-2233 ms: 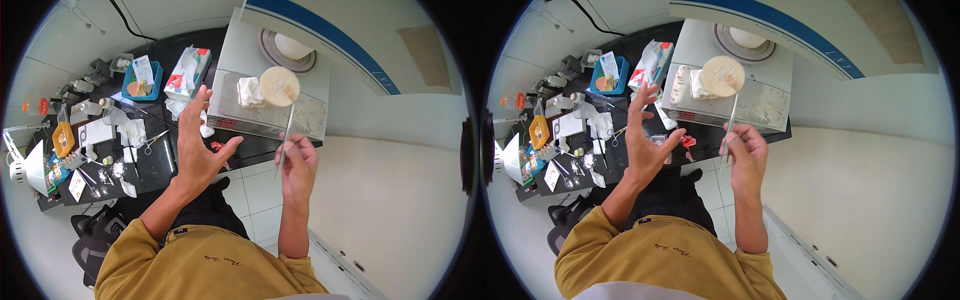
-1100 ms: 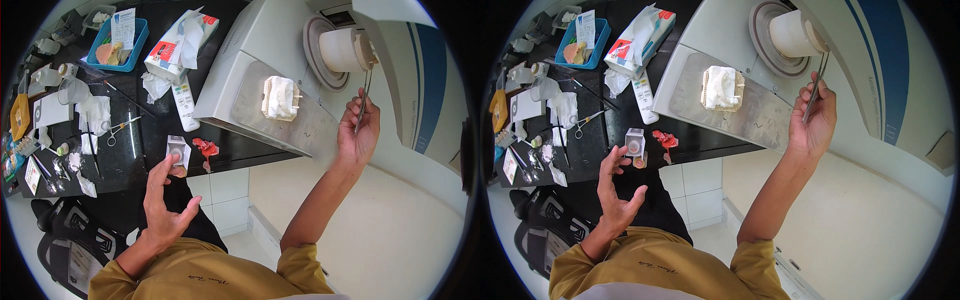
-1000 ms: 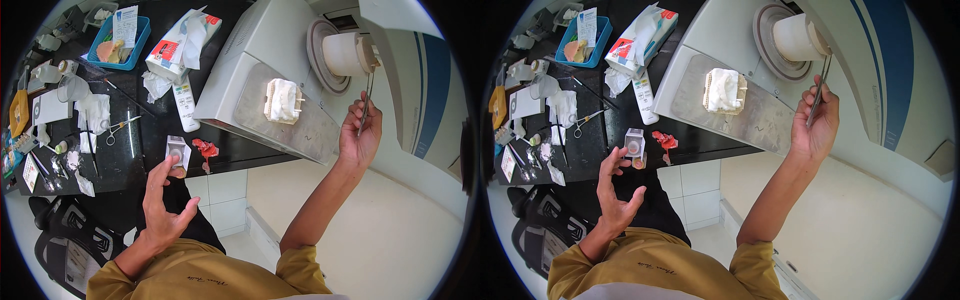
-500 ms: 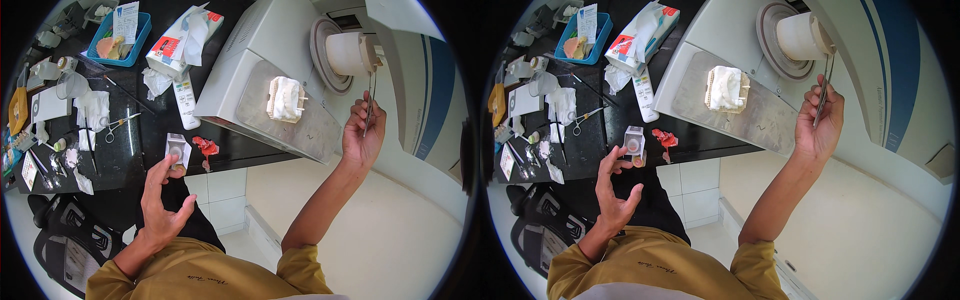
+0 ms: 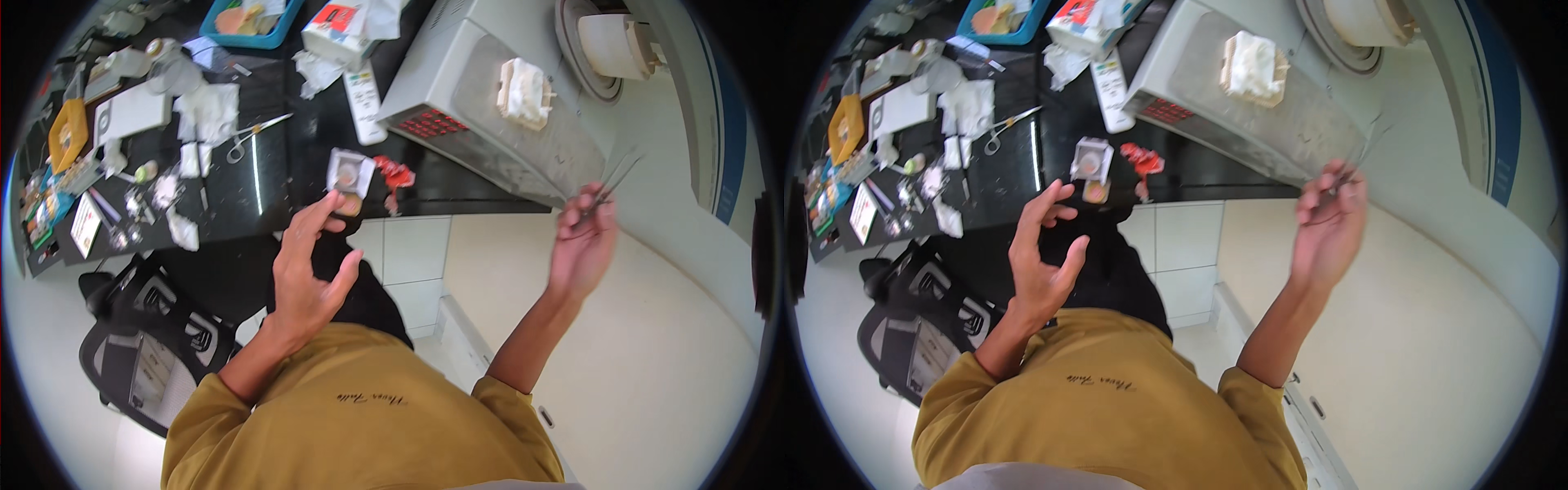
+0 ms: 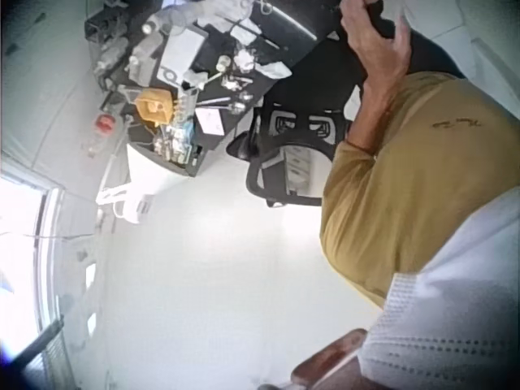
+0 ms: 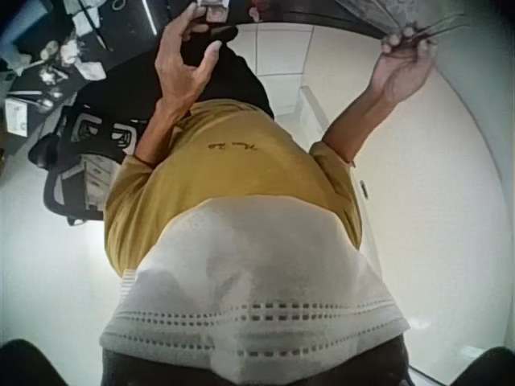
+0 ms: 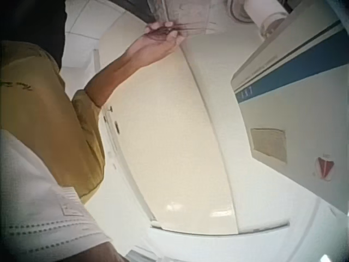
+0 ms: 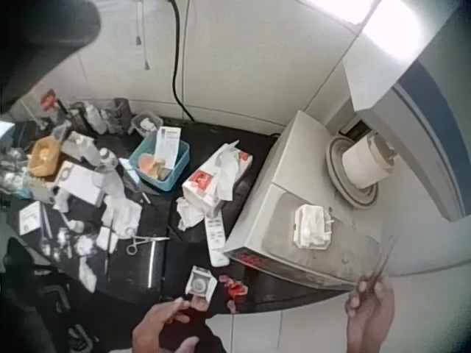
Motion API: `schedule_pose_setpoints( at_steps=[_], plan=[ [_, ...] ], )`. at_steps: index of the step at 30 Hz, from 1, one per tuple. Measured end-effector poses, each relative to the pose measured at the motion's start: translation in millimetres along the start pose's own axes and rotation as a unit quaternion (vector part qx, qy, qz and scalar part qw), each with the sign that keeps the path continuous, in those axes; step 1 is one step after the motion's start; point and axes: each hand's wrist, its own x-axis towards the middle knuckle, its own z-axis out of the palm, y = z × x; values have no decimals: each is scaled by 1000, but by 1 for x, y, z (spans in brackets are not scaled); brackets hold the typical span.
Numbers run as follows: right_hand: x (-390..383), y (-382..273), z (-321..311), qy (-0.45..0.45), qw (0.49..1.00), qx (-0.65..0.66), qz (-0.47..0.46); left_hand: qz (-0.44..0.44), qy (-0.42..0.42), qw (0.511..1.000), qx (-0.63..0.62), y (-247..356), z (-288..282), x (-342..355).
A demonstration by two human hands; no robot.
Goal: The person is staining a dental crown using a brush and a palette of dental stains, then preparing it for the furnace.
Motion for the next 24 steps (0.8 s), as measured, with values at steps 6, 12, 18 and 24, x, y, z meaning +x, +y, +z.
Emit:
schedule_pose_setpoints(
  at_steps=[6,12,18,24],
  plan=[
    [-67,100,-73,-74,970,-199,117,-28,14,997,66,-2,-18,-67],
    [-41,194,-92,-130,878,-427,-172,-82,55,988,118,-7,-36,-158],
    [-18,236,-86,-111,803,-509,-288,-116,73,975,175,-41,-33,-237],
    [-9,253,-79,-92,772,-514,-363,-213,85,951,208,-105,-39,-289]
  ],
)
